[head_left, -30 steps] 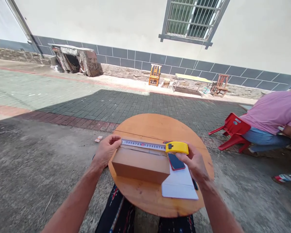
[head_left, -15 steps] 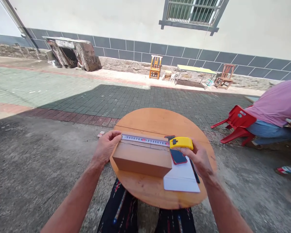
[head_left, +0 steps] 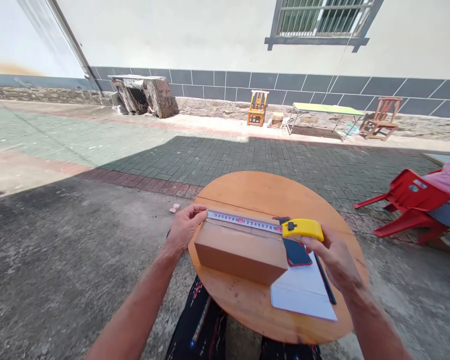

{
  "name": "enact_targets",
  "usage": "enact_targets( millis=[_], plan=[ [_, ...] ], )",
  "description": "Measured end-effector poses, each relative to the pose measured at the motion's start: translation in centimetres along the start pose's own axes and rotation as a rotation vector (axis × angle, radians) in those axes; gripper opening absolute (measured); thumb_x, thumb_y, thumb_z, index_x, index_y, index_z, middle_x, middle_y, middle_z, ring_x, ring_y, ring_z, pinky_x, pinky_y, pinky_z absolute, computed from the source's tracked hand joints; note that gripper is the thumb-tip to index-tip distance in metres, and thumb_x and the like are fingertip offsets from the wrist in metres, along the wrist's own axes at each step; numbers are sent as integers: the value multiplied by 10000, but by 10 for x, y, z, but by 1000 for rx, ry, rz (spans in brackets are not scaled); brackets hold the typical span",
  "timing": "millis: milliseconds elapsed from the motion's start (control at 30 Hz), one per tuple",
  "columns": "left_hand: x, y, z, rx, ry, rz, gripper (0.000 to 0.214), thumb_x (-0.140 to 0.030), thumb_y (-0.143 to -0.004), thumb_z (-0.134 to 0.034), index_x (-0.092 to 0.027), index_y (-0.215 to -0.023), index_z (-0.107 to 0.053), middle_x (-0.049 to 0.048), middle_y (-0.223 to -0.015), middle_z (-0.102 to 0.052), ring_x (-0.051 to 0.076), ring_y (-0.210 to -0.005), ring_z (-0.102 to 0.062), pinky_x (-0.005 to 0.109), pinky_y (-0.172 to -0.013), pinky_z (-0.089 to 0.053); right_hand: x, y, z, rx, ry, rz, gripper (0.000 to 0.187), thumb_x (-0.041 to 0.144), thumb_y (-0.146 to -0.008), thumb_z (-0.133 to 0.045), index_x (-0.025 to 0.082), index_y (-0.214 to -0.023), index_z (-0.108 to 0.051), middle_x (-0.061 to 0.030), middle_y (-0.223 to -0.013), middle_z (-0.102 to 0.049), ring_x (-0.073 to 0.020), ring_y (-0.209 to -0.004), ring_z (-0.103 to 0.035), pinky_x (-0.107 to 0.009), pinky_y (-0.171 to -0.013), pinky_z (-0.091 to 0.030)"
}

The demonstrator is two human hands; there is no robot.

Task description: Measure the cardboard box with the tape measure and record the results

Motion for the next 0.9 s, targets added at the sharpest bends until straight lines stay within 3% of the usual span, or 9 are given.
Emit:
enact_targets(
  millis=[267,467,900],
  plan=[
    [-12,2,3,37,-76,-70,366,-497,-711,-666,-170,-860,-734,63,-903,-755,233,-874,-675,312,-788,-519,1,-1,1,3,45,-22,391,462,-737,-709,203,-1025,-654,-47,-868,-699,-209,-711,-592,-310,-607,-484],
    [-10,4,1,54,-81,-81,406,-523,-720,-662,-159,-889,-725,71,-911,-754,231,-845,-678,308,-749,-522,6,1,-2,49,26,-43,397,449,-749,-692,201,-1055,-643,-52,-935,-705,-231,-809,-617,-319,-666,-493],
    [-10,1,2,24,-103,-88,370,-506,-680,-675,-167,-829,-677,38,-812,-714,190,-746,-640,286,-689,-491,14,6,-5,55,0,-39,372,454,-756,-684,180,-1004,-641,-47,-919,-691,-203,-771,-602,-311,-666,-483]
  ],
)
Point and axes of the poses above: each hand's wrist, its own y-axis away from the middle knuckle, its own z-axis out of the back of the hand, x = y × z, the point moved 6 cm from there along -y, towards the middle knuckle
